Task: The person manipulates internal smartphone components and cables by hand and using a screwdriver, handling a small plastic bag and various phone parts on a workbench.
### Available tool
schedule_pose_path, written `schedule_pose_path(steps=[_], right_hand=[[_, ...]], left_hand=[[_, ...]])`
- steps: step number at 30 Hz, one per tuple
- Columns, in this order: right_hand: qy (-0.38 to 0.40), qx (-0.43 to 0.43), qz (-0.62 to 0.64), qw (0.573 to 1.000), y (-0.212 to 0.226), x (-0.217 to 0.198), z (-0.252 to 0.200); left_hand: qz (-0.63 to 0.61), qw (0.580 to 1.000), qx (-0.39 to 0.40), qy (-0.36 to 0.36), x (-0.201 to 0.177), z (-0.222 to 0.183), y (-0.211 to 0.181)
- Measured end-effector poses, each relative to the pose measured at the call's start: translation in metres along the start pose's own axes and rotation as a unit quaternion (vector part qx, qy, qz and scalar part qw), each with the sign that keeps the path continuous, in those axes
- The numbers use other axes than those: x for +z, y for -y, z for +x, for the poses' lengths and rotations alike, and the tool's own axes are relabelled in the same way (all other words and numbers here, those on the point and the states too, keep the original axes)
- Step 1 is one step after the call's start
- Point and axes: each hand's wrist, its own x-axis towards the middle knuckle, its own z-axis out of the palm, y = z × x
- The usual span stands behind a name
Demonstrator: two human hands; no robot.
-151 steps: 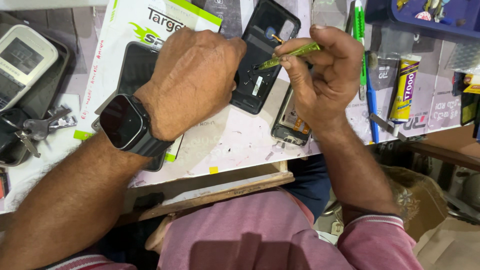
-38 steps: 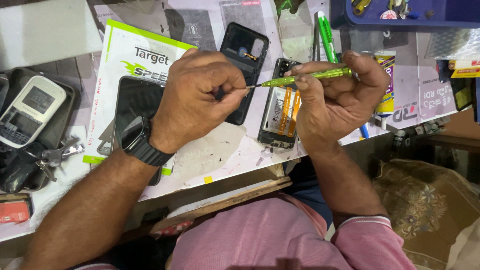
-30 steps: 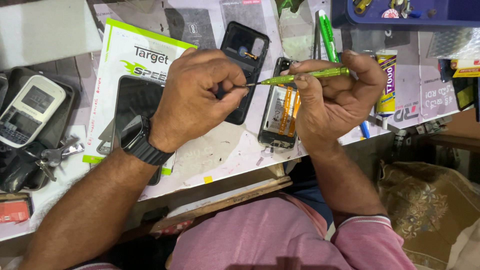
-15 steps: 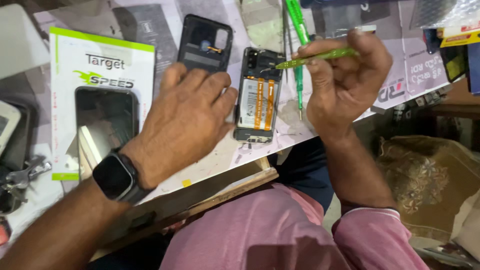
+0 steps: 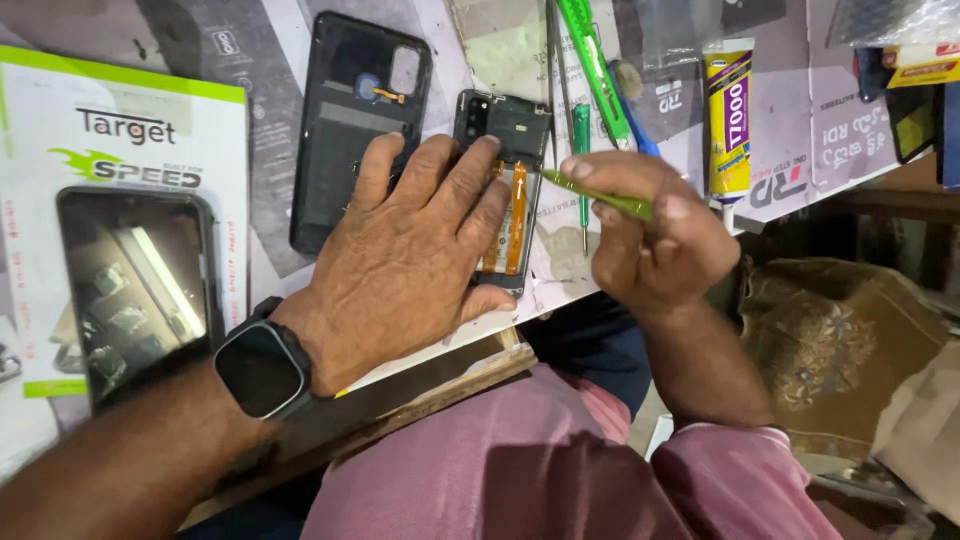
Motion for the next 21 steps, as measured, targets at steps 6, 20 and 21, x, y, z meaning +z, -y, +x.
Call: schedule_pose_path(steps=[6, 20, 21], right_hand=[[-0.006, 0.031, -0.007, 0.999, -0.0004, 0.0030, -0.0076], [0.005, 0.055, -0.012, 0.998, 0.0027, 0.0032, -0.0094], [0.007, 0.055, -0.012, 0.998, 0.0025, 0.0031, -0.0096]], left_hand=[[0.003, 1.000, 0.010, 0.010, -0.0002, -0.0048, 0.0007], [-0.031, 0.999, 0.013, 0.021, 0.0017, -0.0052, 0.0045], [-0.032, 0.999, 0.012, 0.022, 0.0021, -0.0048, 0.0047]])
